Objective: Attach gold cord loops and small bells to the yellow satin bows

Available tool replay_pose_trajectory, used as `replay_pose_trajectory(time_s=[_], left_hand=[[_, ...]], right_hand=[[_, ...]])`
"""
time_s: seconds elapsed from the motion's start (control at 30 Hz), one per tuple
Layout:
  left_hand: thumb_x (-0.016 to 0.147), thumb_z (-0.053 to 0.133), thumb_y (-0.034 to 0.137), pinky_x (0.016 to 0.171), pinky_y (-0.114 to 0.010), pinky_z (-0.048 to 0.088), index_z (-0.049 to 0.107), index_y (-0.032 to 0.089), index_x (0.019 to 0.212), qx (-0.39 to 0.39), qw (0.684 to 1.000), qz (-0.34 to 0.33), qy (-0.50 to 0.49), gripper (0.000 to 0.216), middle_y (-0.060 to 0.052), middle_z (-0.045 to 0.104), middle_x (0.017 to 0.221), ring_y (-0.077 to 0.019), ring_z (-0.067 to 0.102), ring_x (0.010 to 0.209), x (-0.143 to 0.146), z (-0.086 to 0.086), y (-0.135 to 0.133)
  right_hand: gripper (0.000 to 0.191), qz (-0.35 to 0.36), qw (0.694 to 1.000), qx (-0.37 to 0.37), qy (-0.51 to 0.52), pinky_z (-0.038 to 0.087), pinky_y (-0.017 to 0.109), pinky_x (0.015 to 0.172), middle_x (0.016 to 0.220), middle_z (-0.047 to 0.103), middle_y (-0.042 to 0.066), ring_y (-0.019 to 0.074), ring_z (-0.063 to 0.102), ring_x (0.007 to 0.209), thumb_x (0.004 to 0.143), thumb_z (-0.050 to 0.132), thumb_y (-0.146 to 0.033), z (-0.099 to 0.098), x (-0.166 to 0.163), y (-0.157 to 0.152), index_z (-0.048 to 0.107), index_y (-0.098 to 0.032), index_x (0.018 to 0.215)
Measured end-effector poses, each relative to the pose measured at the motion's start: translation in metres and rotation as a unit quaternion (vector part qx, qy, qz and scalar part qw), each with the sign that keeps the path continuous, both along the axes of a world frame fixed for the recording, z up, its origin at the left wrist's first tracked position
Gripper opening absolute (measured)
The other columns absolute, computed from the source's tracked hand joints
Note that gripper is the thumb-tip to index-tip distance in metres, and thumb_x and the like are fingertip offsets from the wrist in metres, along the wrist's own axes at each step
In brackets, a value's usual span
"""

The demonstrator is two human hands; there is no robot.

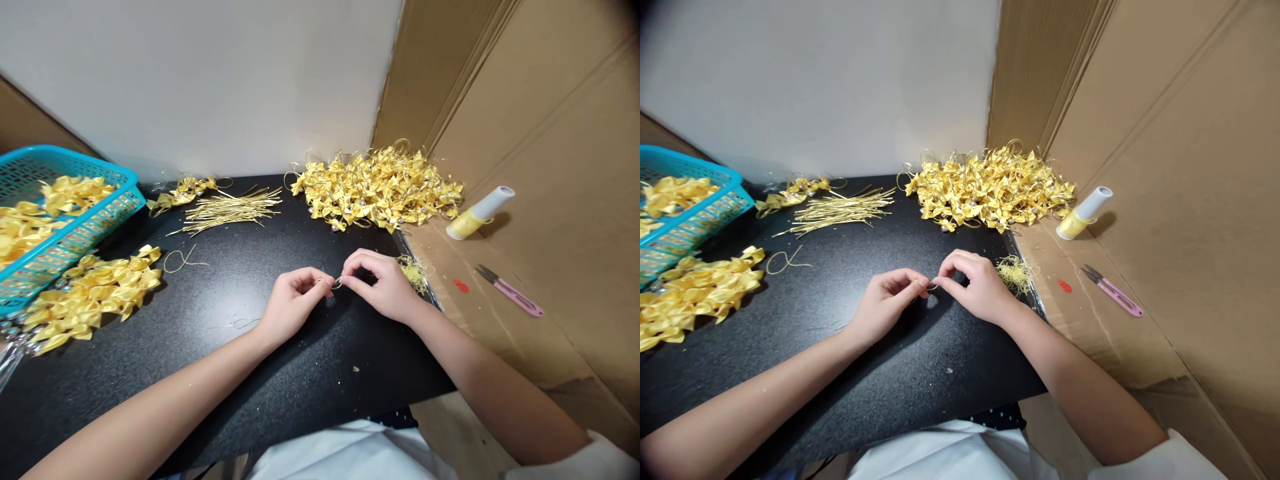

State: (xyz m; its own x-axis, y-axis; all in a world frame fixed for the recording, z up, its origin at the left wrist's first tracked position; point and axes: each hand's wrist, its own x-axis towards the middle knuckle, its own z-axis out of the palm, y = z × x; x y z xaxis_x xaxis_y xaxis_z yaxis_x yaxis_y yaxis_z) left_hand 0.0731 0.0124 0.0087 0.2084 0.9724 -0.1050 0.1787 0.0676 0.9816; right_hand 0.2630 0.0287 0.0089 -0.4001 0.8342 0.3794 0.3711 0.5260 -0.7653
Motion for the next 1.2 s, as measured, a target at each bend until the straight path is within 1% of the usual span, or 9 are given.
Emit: replay_pose_trajectory(time_s=[0.33, 0.5, 0.6, 0.73, 0.87, 1.0, 1.07, 1.13, 1.2], left_hand=[[0.085, 0.055, 0.043, 0.049, -0.022, 0.026, 0.068, 0.014, 0.072, -0.025, 0.997, -0.075, -0.019, 0.034, 0.0, 0.059, 0.062, -0.008, 0.035, 0.05, -0.002, 0.0, 0.002], [0.085, 0.049, 0.043, 0.046, -0.022, 0.021, 0.059, 0.017, 0.075, -0.071, 0.995, -0.061, -0.047, 0.03, 0.007, 0.029, 0.051, -0.0089, 0.026, 0.047, -0.004, 0.0, 0.003], [0.084, 0.049, 0.042, 0.046, -0.022, 0.023, 0.05, 0.018, 0.064, -0.046, 0.997, -0.067, -0.004, 0.031, 0.007, 0.031, 0.052, -0.0088, 0.027, 0.048, -0.005, 0.001, 0.002], [0.083, 0.048, 0.04, 0.047, -0.022, 0.023, 0.036, 0.019, 0.055, 0.004, 0.998, -0.05, 0.042, 0.037, 0.006, 0.032, 0.05, -0.0082, 0.027, 0.048, -0.008, 0.005, 0.003], [0.082, 0.048, 0.03, 0.05, -0.023, 0.025, 0.034, 0.019, 0.052, 0.076, 0.984, -0.074, 0.141, 0.035, 0.005, 0.032, 0.05, -0.0085, 0.031, 0.048, -0.015, 0.007, 0.008], [0.082, 0.053, 0.028, 0.061, -0.024, 0.039, 0.054, 0.017, 0.057, 0.173, 0.934, -0.162, 0.269, 0.028, -0.001, 0.056, 0.068, -0.0128, 0.052, 0.062, -0.02, 0.008, 0.014], [0.082, 0.057, 0.035, 0.072, -0.027, 0.045, 0.066, 0.019, 0.077, 0.211, 0.916, -0.162, 0.3, 0.019, -0.005, 0.064, 0.095, -0.0178, 0.061, 0.08, -0.021, 0.009, 0.015], [0.082, 0.061, 0.042, 0.083, -0.031, 0.047, 0.066, 0.022, 0.105, 0.25, 0.909, -0.154, 0.295, 0.031, -0.008, 0.06, 0.12, -0.0229, 0.061, 0.1, -0.02, 0.012, 0.015], [0.084, 0.061, 0.042, 0.082, -0.03, 0.047, 0.061, 0.022, 0.119, 0.257, 0.915, -0.176, 0.255, 0.04, -0.009, 0.06, 0.123, -0.0214, 0.06, 0.098, -0.017, 0.013, 0.013]], right_hand=[[0.014, -0.014, 0.998, 0.056, -0.005, 0.046, 0.033, 0.078, 0.081, 0.065, 0.003, 0.016, 0.061, 0.08, 0.092, 0.055, -0.02, -0.003, -0.006, -0.006, 0.057, -0.021, 0.078], [0.012, -0.02, 0.983, -0.139, 0.118, 0.052, 0.034, 0.082, 0.086, 0.07, 0.004, 0.016, 0.066, 0.084, 0.089, 0.06, -0.03, -0.002, -0.006, -0.004, 0.058, -0.02, 0.081], [0.024, 0.035, 0.944, -0.282, 0.168, 0.055, 0.032, 0.075, 0.077, 0.07, 0.002, 0.0142, 0.067, 0.073, 0.081, 0.069, -0.039, 0.003, 0.001, 0.001, 0.056, -0.019, 0.078], [0.026, 0.057, 0.926, -0.334, 0.169, 0.056, 0.031, 0.073, 0.07, 0.068, -0.001, 0.0129, 0.067, 0.067, 0.075, 0.075, -0.038, 0.009, 0.013, 0.008, 0.057, -0.019, 0.076], [0.019, -0.011, 0.956, -0.252, 0.151, 0.056, 0.032, 0.075, 0.075, 0.068, -0.001, 0.0138, 0.068, 0.072, 0.074, 0.075, -0.028, 0.005, 0.016, 0.01, 0.06, -0.02, 0.082], [0.008, -0.082, 0.991, -0.079, 0.071, 0.055, 0.033, 0.077, 0.082, 0.07, 0.001, 0.0155, 0.068, 0.077, 0.08, 0.07, -0.023, 0.001, 0.012, 0.006, 0.063, -0.022, 0.084], [0.006, -0.093, 0.995, -0.02, 0.027, 0.054, 0.033, 0.076, 0.082, 0.071, 0.001, 0.0161, 0.068, 0.077, 0.081, 0.068, -0.022, 0.002, 0.011, 0.003, 0.064, -0.022, 0.086], [0.005, -0.086, 0.996, 0.01, 0.01, 0.054, 0.031, 0.075, 0.082, 0.071, 0.0, 0.0158, 0.068, 0.075, 0.082, 0.068, -0.022, 0.004, 0.009, -0.001, 0.065, -0.023, 0.085], [0.004, -0.068, 0.997, 0.02, 0.015, 0.053, 0.03, 0.074, 0.08, 0.071, 0.0, 0.0149, 0.068, 0.074, 0.083, 0.069, -0.022, 0.006, 0.007, -0.004, 0.065, -0.022, 0.084]])
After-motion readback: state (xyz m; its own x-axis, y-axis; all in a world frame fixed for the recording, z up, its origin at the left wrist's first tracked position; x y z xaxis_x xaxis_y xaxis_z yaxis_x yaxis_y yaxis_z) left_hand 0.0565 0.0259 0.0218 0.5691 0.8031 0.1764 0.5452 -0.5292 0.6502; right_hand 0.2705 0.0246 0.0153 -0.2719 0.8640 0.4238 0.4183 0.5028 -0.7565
